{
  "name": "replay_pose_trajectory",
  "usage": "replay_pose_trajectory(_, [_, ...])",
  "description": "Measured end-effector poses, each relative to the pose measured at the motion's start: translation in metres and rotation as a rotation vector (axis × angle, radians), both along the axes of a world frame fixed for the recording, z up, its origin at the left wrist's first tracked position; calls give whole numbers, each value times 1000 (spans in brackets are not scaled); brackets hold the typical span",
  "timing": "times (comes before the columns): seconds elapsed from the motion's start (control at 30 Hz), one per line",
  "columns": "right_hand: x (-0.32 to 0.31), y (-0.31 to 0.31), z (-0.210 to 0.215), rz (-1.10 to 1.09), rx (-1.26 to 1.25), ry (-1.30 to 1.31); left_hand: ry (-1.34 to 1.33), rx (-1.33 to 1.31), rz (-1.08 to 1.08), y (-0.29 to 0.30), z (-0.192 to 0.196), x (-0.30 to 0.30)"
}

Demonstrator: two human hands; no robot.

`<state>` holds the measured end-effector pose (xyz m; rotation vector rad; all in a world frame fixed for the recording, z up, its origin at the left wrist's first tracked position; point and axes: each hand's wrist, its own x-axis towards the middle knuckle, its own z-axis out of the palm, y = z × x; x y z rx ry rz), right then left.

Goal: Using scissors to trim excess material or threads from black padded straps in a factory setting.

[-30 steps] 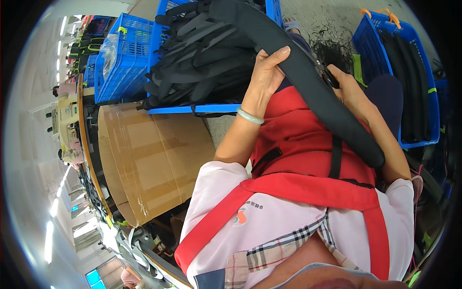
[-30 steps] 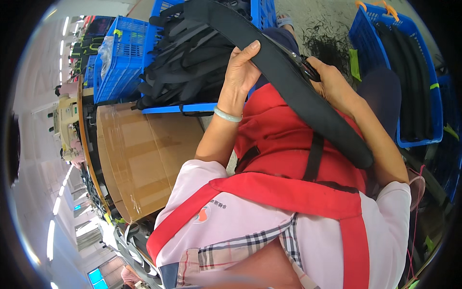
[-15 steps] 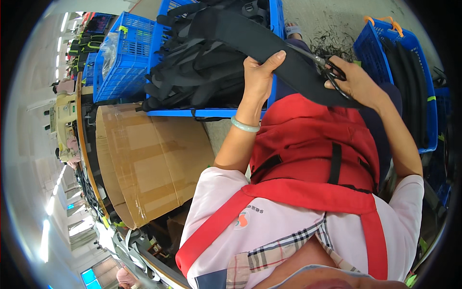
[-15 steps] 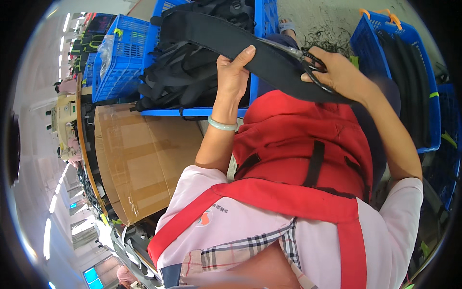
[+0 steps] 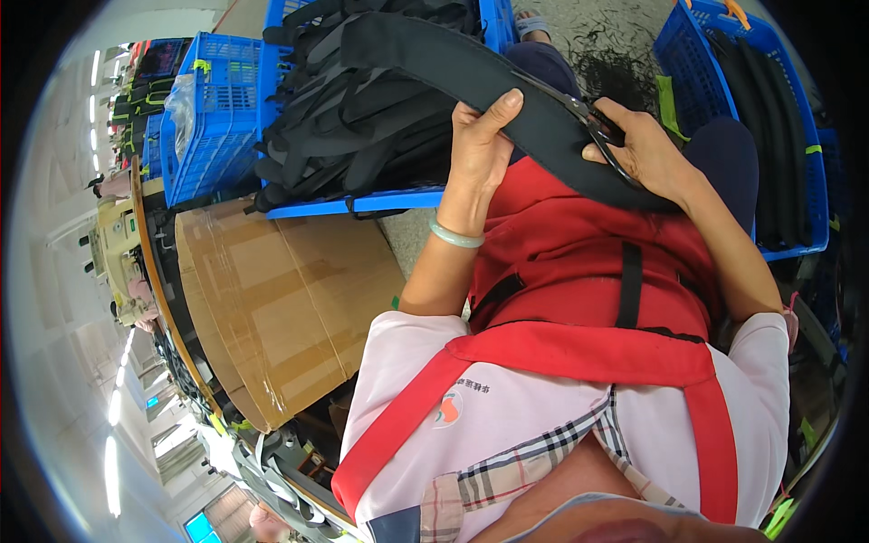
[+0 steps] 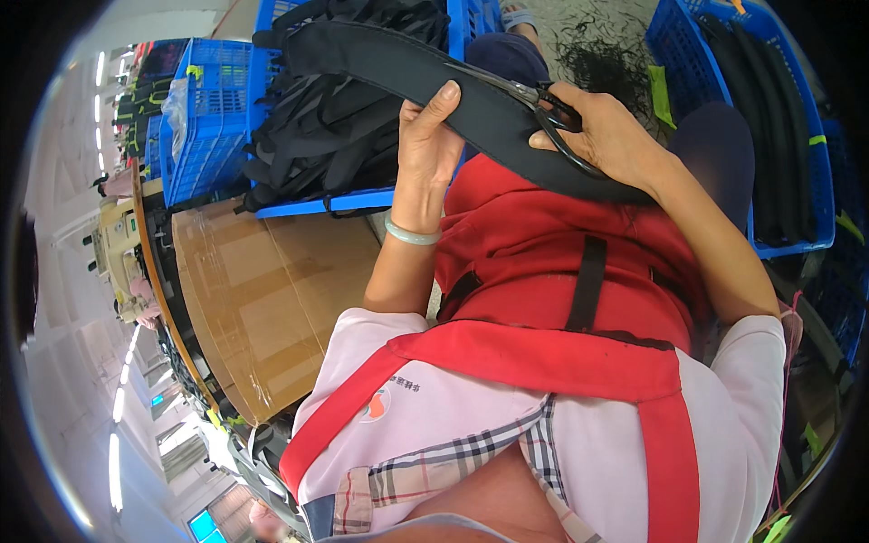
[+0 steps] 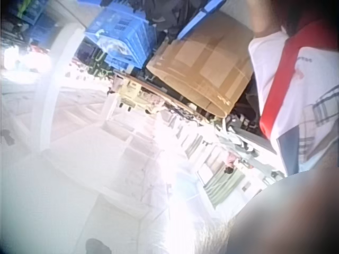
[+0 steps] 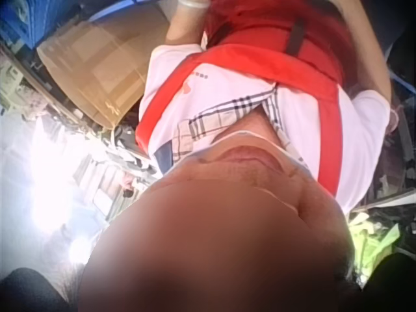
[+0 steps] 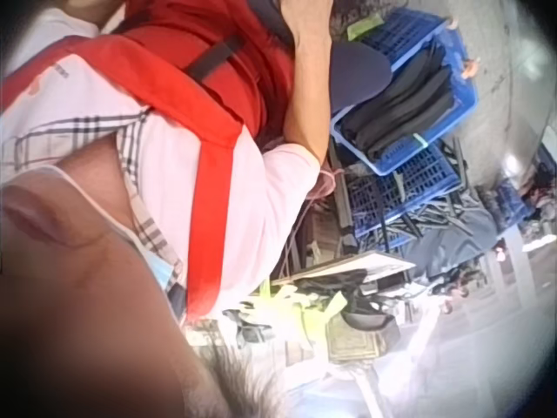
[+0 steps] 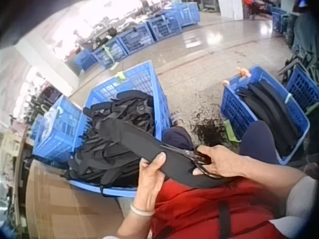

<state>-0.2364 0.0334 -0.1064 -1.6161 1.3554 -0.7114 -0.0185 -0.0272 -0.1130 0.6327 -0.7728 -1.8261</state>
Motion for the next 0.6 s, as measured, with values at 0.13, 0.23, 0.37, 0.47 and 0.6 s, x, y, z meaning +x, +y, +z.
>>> replay_pose_trajectory(0.13, [-9,-15,9,1,-151,204,-70,-108,60,-5,4,0])
replay_pose_trajectory(0.23, [-16,-26,24,-71,-228,407,-359,-311,169,-9,14,-2])
replay_pose_trajectory(0.37, [-8,-12,34,-21,-69,259,-247,-240,195,-7,3,-2])
replay_pose_trajectory(0.47, [-3,4,13,1,37,124,-120,-90,116,-1,-5,0])
replay_pose_trajectory(0.6, [2,11,3,5,64,48,-34,33,-9,7,-12,0])
